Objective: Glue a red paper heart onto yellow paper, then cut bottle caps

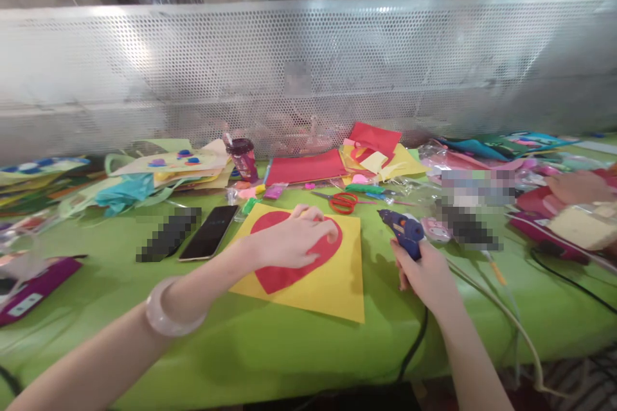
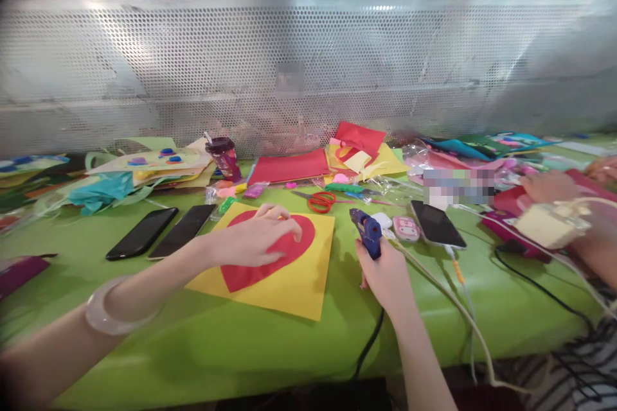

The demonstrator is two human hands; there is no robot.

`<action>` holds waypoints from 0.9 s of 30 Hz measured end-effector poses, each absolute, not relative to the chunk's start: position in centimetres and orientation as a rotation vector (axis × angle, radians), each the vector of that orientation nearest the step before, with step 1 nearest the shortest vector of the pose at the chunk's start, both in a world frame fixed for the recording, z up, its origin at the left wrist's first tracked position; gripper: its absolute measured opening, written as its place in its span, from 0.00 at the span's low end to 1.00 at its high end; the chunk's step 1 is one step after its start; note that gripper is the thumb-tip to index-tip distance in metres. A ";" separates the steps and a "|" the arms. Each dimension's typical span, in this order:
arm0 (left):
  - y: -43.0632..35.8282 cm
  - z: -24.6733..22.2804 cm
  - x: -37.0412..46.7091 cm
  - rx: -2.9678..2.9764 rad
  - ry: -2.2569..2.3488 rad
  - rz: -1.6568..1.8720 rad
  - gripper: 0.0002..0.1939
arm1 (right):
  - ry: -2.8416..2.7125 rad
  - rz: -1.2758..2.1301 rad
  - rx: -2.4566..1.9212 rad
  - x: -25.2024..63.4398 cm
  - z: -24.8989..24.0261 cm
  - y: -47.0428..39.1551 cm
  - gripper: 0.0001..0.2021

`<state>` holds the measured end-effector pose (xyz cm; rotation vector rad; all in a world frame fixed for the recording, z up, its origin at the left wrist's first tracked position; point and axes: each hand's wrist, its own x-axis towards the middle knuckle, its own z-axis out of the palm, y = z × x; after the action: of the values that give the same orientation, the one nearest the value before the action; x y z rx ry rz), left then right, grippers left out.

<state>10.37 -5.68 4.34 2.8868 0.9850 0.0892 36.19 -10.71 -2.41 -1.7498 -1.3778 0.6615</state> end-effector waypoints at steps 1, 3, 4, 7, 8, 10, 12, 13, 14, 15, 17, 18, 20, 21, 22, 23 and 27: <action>-5.7 3.8 10.5 2.885 0.962 0.067 0.15 | -1.384 0.668 -1.750 36.2 -2.3 -10.7 0.13; -5.6 2.6 10.7 2.869 0.930 0.054 0.12 | -1.396 0.678 -1.750 36.1 -2.1 -10.8 0.13; -5.6 2.2 10.8 2.858 0.913 0.050 0.11 | -1.401 0.681 -1.751 36.1 -2.0 -10.9 0.13; -5.5 1.7 10.7 2.835 0.876 0.024 0.08 | -1.413 0.688 -1.754 36.0 -1.7 -10.9 0.13; -5.4 1.9 10.5 2.834 0.858 0.012 0.08 | -1.413 0.690 -1.756 36.0 -1.6 -10.9 0.13; -5.2 2.7 10.2 2.831 0.879 0.039 0.09 | -1.408 0.693 -1.759 36.0 -1.7 -10.9 0.12; -4.9 3.6 9.8 2.781 1.028 0.168 0.13 | -1.403 0.693 -1.759 36.0 -1.8 -10.9 0.11; -4.9 3.9 9.6 2.728 1.146 0.241 0.16 | -1.403 0.690 -1.758 36.0 -1.9 -10.9 0.11; -4.9 3.9 9.5 2.663 1.267 0.296 0.18 | -1.405 0.687 -1.756 36.1 -2.0 -10.9 0.11; -5.0 3.6 9.4 2.603 1.368 0.318 0.20 | -1.408 0.682 -1.754 36.1 -2.0 -10.9 0.11; -5.3 2.5 9.4 2.535 1.473 0.254 0.24 | -1.414 0.669 -1.748 36.2 -2.2 -10.8 0.12; -5.4 1.7 9.4 2.527 1.478 0.202 0.26 | -1.418 0.660 -1.744 36.2 -2.2 -10.8 0.12; -5.7 0.4 9.2 2.531 1.427 0.105 0.29 | -1.424 0.647 -1.736 36.2 -2.3 -10.8 0.12; -5.8 0.1 8.9 2.540 1.361 0.052 0.30 | -1.426 0.643 -1.732 36.2 -2.3 -10.8 0.13; -5.8 0.1 8.6 2.551 1.257 -0.005 0.31 | -1.427 0.640 -1.728 36.2 -2.3 -10.8 0.13; -5.8 0.4 8.2 2.559 1.121 -0.069 0.30 | -1.426 0.637 -1.726 36.2 -2.3 -10.8 0.13; -5.8 2.2 6.8 2.521 0.708 -0.209 0.19 | -1.410 0.627 -1.723 36.2 -2.2 -10.9 0.13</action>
<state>6.82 -5.76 2.21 2.5206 0.7076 -0.2085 36.16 -10.91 -2.21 -1.7225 -1.4097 0.6268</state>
